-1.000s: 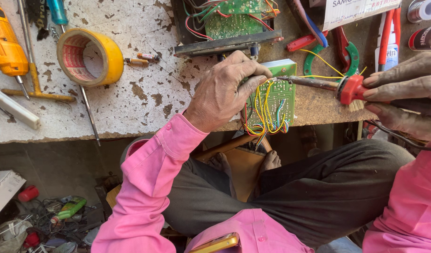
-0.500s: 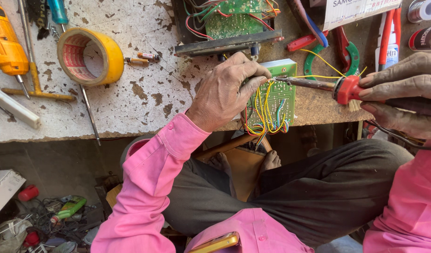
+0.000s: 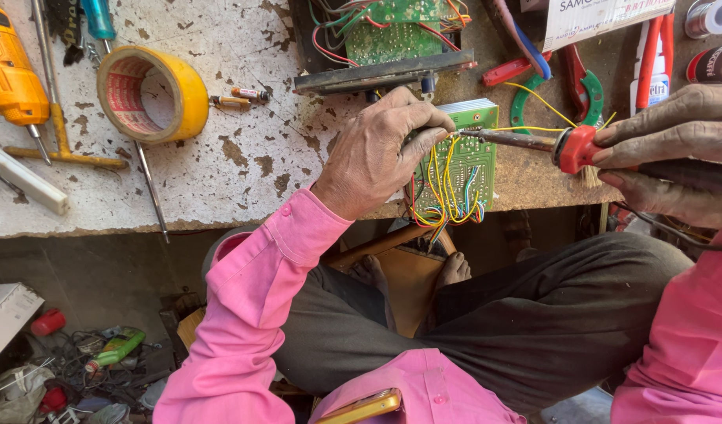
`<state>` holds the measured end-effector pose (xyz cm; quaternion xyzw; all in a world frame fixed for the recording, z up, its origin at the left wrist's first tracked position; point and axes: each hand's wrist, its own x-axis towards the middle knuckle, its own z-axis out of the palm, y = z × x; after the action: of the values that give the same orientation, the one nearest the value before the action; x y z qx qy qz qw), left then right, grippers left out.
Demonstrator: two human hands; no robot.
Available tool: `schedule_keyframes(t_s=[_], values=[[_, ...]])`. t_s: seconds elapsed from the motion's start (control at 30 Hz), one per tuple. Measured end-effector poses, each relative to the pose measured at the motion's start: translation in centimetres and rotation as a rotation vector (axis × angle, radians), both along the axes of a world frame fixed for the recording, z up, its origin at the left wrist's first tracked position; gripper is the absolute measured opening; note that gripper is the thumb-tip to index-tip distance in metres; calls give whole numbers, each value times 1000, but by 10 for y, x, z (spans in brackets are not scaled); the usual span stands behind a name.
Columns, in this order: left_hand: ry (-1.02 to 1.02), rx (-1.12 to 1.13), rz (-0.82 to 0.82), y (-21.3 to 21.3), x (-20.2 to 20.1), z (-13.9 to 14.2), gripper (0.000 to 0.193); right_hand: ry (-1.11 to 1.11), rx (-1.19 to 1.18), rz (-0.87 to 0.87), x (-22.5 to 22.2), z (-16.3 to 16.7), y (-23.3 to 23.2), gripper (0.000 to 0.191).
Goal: The person solders multiple wires to a green circuit board using a soldering iron and solder wire. They hold the board with one hand and apply heat and solder with the other, working on several connection points.
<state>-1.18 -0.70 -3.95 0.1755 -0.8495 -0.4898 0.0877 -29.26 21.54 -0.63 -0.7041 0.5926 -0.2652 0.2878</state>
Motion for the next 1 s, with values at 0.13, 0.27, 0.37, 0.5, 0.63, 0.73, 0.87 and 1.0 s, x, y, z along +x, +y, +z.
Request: schedule_keyframes(t_s=[0.13,0.27,0.37,0.5,0.63,0.73,0.87,1.0], values=[[29,36,-28,-4,0,3,20,6,-265,257,-11,-16,-3,10],[9,123,-37,-6,1,4,21,33,-164,137,-19,-22,1,14],[63,82,-41,-6,2,4,21,126,-53,47,-23,-15,6,26],[44,116,-36,-5,0,7,21,138,20,-7,-18,-20,1,26],[62,170,-36,-6,1,6,20,-58,-48,38,-13,-47,-12,20],[60,180,-33,-6,2,1,19,-29,-91,105,-20,-44,-5,20],[67,154,-18,-7,1,3,18,65,-104,206,-28,-27,8,28],[64,183,2,-8,-1,11,20,101,-78,124,-14,-7,-3,31]])
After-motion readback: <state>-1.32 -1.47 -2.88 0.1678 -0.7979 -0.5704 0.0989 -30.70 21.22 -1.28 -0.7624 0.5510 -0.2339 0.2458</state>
